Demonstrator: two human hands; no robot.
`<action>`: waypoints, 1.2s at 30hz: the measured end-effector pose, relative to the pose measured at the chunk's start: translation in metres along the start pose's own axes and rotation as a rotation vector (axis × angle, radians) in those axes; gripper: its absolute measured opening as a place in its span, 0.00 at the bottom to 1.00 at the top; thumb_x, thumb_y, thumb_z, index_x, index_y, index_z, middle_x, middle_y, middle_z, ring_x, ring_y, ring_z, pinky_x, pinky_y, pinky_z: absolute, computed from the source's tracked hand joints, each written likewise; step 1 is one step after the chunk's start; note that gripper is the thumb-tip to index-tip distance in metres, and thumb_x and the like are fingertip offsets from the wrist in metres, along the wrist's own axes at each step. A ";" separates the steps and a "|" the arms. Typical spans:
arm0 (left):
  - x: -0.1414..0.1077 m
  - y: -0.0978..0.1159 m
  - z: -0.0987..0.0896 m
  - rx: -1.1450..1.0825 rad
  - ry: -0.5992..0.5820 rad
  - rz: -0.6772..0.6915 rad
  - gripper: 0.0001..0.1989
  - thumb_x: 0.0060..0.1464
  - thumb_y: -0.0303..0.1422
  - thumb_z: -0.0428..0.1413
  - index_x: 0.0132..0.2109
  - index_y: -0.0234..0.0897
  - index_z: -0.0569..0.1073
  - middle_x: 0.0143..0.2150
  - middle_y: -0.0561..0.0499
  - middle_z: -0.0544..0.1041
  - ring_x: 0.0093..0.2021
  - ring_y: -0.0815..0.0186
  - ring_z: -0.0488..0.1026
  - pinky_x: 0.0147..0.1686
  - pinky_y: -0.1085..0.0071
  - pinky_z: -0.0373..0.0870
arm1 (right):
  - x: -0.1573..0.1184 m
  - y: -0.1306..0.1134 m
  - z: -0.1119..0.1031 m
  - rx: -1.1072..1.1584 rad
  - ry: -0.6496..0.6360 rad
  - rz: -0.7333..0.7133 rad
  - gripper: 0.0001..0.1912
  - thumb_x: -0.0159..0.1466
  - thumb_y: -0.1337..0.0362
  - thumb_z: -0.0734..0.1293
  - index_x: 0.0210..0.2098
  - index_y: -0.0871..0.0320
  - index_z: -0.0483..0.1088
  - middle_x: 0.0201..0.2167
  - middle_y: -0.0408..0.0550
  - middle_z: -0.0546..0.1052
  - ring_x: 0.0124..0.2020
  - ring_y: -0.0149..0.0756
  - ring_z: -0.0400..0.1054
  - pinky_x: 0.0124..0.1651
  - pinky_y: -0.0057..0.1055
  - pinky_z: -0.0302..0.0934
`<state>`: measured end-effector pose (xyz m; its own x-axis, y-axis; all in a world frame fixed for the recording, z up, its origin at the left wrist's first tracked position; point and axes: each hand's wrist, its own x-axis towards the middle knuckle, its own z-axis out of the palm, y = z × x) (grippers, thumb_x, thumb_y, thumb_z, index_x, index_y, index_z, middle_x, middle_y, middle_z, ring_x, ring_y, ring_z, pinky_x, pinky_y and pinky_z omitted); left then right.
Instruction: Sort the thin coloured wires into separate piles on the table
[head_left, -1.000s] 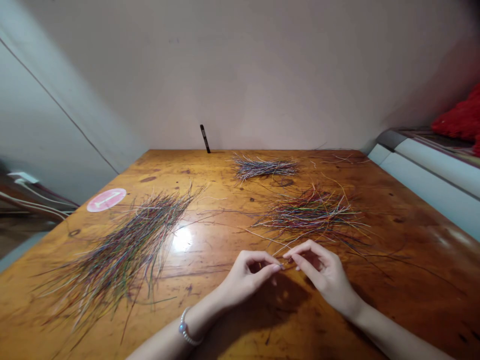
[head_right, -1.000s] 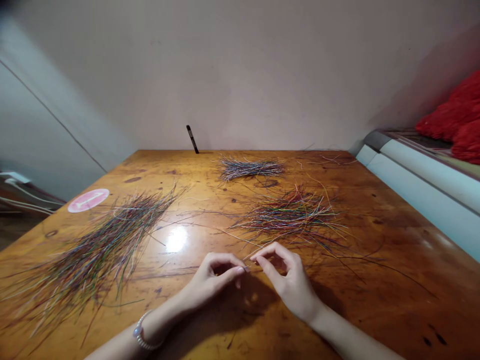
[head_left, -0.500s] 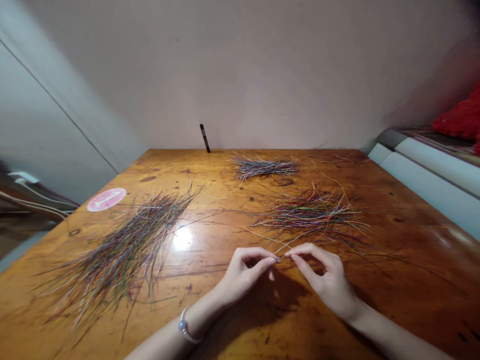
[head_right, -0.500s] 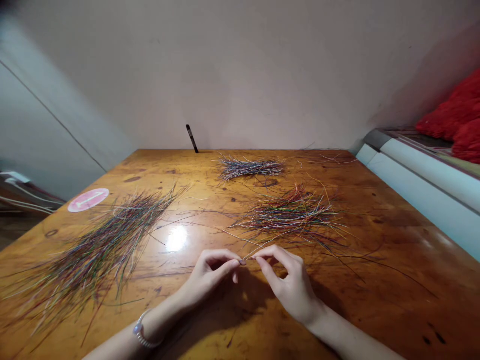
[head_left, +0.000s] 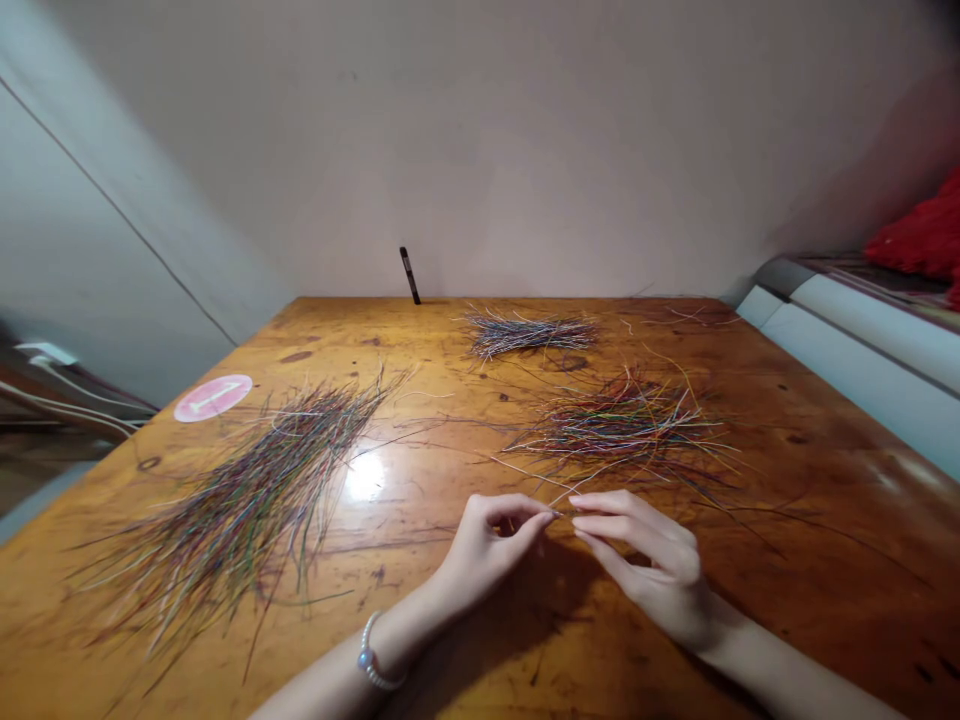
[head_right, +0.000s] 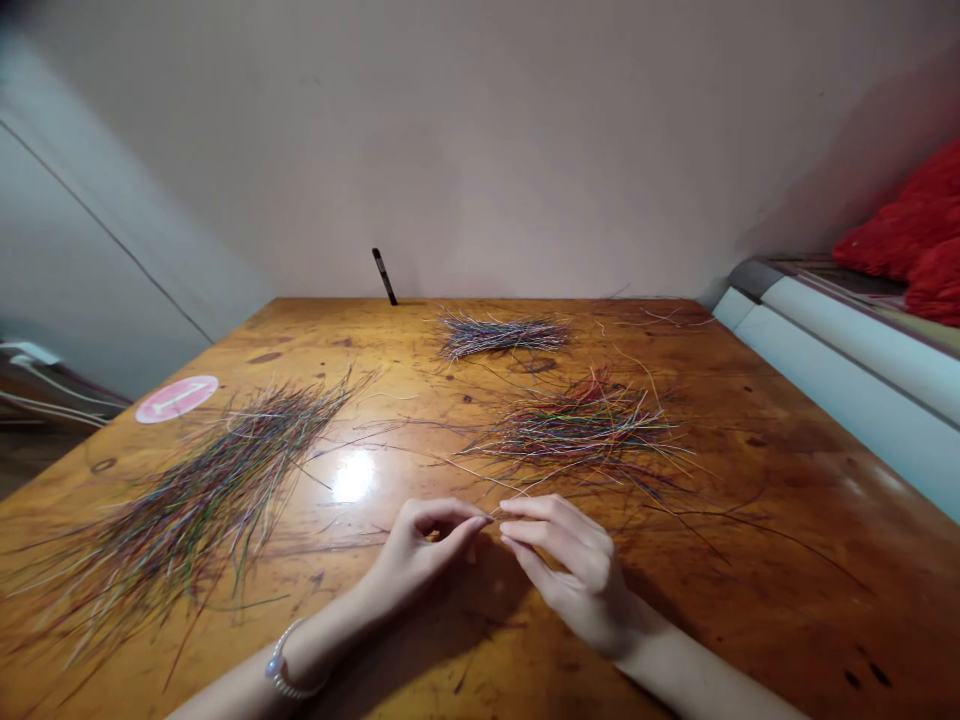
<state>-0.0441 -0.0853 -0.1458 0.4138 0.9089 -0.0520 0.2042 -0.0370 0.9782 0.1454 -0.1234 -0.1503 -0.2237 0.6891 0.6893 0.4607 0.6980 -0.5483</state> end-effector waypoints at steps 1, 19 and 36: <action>0.000 -0.001 0.000 0.015 0.001 0.016 0.13 0.54 0.36 0.57 0.33 0.29 0.80 0.21 0.48 0.76 0.21 0.70 0.68 0.23 0.76 0.61 | 0.000 -0.001 0.000 0.022 -0.007 0.023 0.12 0.59 0.77 0.66 0.40 0.58 0.73 0.38 0.51 0.78 0.39 0.35 0.73 0.43 0.30 0.69; -0.001 -0.005 -0.006 0.285 -0.048 0.341 0.11 0.58 0.34 0.54 0.40 0.35 0.81 0.24 0.47 0.78 0.22 0.70 0.67 0.25 0.75 0.60 | 0.011 0.004 0.002 0.994 -0.063 1.059 0.09 0.52 0.62 0.75 0.28 0.59 0.74 0.28 0.46 0.80 0.28 0.30 0.75 0.32 0.24 0.67; -0.004 0.003 -0.005 0.151 -0.089 0.272 0.10 0.57 0.33 0.55 0.40 0.37 0.81 0.32 0.46 0.82 0.27 0.67 0.75 0.26 0.75 0.64 | 0.006 -0.007 0.005 1.219 0.019 1.145 0.09 0.48 0.67 0.77 0.25 0.57 0.72 0.34 0.44 0.81 0.37 0.31 0.76 0.37 0.21 0.68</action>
<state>-0.0499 -0.0872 -0.1415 0.5463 0.8172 0.1837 0.2020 -0.3414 0.9179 0.1368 -0.1226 -0.1447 -0.2524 0.9199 -0.3000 -0.5267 -0.3907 -0.7550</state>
